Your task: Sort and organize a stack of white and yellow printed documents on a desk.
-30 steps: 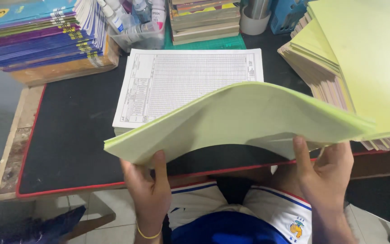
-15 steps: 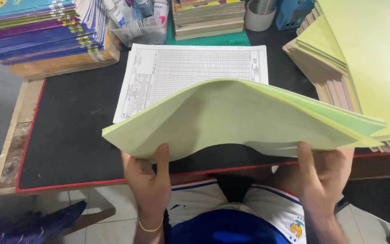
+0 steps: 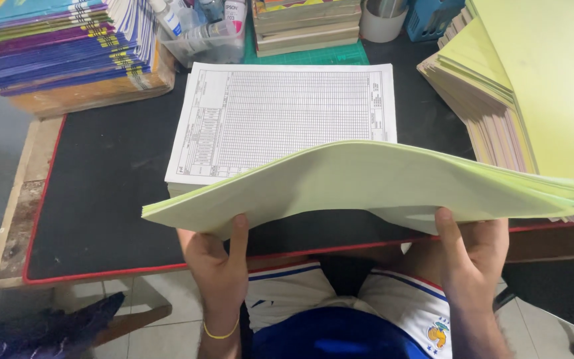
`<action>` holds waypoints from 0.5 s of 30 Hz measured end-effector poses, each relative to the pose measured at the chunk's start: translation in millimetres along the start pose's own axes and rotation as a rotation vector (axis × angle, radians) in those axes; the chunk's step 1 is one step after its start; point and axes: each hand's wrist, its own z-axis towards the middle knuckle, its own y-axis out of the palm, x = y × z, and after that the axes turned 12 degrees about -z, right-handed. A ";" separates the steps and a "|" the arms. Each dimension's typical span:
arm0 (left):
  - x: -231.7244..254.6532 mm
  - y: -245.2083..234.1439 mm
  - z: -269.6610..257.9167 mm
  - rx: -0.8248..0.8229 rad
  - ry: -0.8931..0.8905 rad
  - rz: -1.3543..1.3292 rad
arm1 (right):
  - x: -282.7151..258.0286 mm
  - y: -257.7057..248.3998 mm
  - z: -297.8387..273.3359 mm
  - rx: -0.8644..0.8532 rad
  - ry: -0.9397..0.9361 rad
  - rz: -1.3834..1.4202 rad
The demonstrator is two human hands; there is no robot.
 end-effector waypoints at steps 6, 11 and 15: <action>-10.3 -8.5 -2.3 0.006 -0.075 0.008 | 18.8 1.1 0.3 0.004 -0.065 0.104; -13.9 -13.5 -1.0 -0.012 -0.021 0.220 | 15.3 -2.7 7.7 -0.008 -0.155 -0.045; -6.7 -19.4 7.9 0.023 -0.008 0.270 | 12.4 -9.6 18.7 -0.059 0.061 0.291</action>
